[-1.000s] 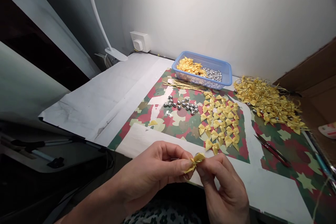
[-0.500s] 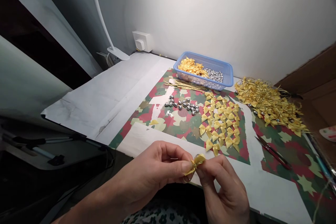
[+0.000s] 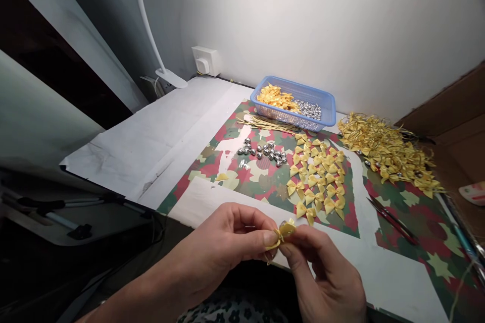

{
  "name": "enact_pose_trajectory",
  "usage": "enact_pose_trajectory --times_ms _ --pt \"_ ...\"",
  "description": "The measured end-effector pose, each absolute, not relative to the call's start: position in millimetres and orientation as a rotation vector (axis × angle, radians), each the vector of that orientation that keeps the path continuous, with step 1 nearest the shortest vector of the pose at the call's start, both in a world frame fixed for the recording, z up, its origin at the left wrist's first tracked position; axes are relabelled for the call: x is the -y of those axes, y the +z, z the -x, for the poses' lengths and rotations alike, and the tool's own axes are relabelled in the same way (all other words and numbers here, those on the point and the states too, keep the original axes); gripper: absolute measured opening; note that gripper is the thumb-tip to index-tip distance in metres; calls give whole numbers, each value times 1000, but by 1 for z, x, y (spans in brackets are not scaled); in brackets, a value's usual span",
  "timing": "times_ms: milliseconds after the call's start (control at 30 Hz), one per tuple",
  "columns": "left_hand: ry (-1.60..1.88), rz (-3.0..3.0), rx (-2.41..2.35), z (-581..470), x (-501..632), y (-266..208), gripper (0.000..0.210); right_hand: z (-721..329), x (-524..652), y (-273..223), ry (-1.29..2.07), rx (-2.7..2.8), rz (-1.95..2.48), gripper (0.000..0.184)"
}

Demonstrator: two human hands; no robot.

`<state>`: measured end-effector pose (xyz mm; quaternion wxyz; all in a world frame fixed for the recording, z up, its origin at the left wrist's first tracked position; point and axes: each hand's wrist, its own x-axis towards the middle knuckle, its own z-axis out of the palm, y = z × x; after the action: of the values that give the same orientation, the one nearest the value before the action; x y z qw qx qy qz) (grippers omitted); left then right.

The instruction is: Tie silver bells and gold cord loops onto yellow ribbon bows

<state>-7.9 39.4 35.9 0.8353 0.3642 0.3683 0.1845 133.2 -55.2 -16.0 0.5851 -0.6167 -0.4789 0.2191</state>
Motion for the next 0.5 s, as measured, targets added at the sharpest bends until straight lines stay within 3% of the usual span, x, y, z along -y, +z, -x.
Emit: enact_pose_trajectory --times_ms 233,367,500 --pt "425 -1110 -884 7 -40 46 12 -139 59 -11 245 1190 1665 10" --pt "547 -1493 -1000 6 -34 43 18 -159 47 1 54 1501 1506 18" --pt "665 -1812 -917 4 -29 41 26 -157 37 7 119 1651 1406 23"
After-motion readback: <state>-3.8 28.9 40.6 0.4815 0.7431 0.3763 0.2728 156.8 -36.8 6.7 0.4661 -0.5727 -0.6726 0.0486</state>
